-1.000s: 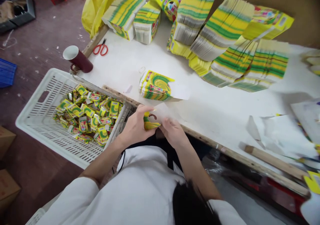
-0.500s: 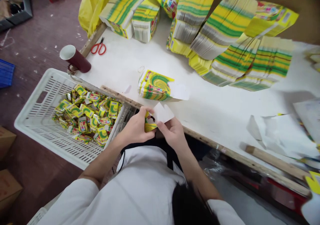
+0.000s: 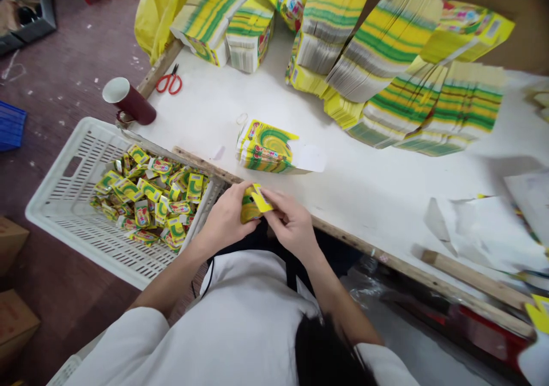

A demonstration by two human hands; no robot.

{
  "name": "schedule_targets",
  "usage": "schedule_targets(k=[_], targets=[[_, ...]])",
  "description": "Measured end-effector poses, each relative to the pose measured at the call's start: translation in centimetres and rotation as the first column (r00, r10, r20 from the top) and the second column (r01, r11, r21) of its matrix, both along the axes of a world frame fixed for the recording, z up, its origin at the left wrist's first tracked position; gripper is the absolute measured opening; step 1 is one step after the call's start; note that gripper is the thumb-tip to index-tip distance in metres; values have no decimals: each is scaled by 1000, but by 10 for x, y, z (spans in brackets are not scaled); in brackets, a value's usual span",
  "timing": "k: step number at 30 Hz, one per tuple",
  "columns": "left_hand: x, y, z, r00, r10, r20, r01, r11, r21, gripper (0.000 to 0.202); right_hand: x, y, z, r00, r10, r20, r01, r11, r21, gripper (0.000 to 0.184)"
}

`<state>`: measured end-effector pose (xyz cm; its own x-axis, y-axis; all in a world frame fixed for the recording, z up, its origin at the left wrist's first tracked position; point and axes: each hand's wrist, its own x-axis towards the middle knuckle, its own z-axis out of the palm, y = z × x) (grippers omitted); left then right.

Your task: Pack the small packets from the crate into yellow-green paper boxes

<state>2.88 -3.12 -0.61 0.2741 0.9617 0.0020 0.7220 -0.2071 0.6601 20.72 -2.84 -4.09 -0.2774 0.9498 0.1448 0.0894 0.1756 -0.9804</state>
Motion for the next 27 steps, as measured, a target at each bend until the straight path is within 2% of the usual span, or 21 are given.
schedule_targets(k=[3, 5, 8, 10, 12, 14, 17, 21, 23, 27], targets=[[-3, -2, 0, 999, 9, 31, -9, 1000, 23, 72, -3, -3, -1, 986, 84, 147, -104, 985, 136, 48], [-4, -2, -1, 998, -3, 56, 0, 999, 44, 82, -2, -3, -1, 980, 64, 189, -98, 979, 179, 44], [-5, 0, 0, 995, -39, 89, 35, 998, 51, 91, 2, -1, 0, 988, 16, 152, -44, 982, 181, 32], [-7, 1, 1, 997, -53, 63, 51, 998, 32, 79, 6, 1, 0, 998, -18, 52, 13, 995, 98, 28], [-10, 2, 2, 997, -41, 58, 42, 999, -28, 65, 9, 3, 1, 997, -21, -76, 16, 998, -62, 35], [-13, 3, 1, 991, -11, 130, 28, 992, -126, 60, 10, 4, 0, 978, -6, -207, -39, 976, -213, 43], [-16, 5, -2, 953, 44, 299, 33, 968, -248, 62, 10, 5, -5, 933, -5, -361, -127, 931, -342, 51], [-20, 10, -9, 915, 65, 399, 59, 955, -291, 61, 11, 6, -9, 919, -20, -393, -157, 897, -414, 63], [-21, 12, -11, 905, 76, 420, 65, 948, -313, 63, 12, 6, -8, 931, -10, -364, -151, 899, -411, 65], [-22, 14, -14, 884, 102, 455, 77, 931, -358, 65, 12, 4, -6, 950, 19, -311, -135, 925, -356, 58]])
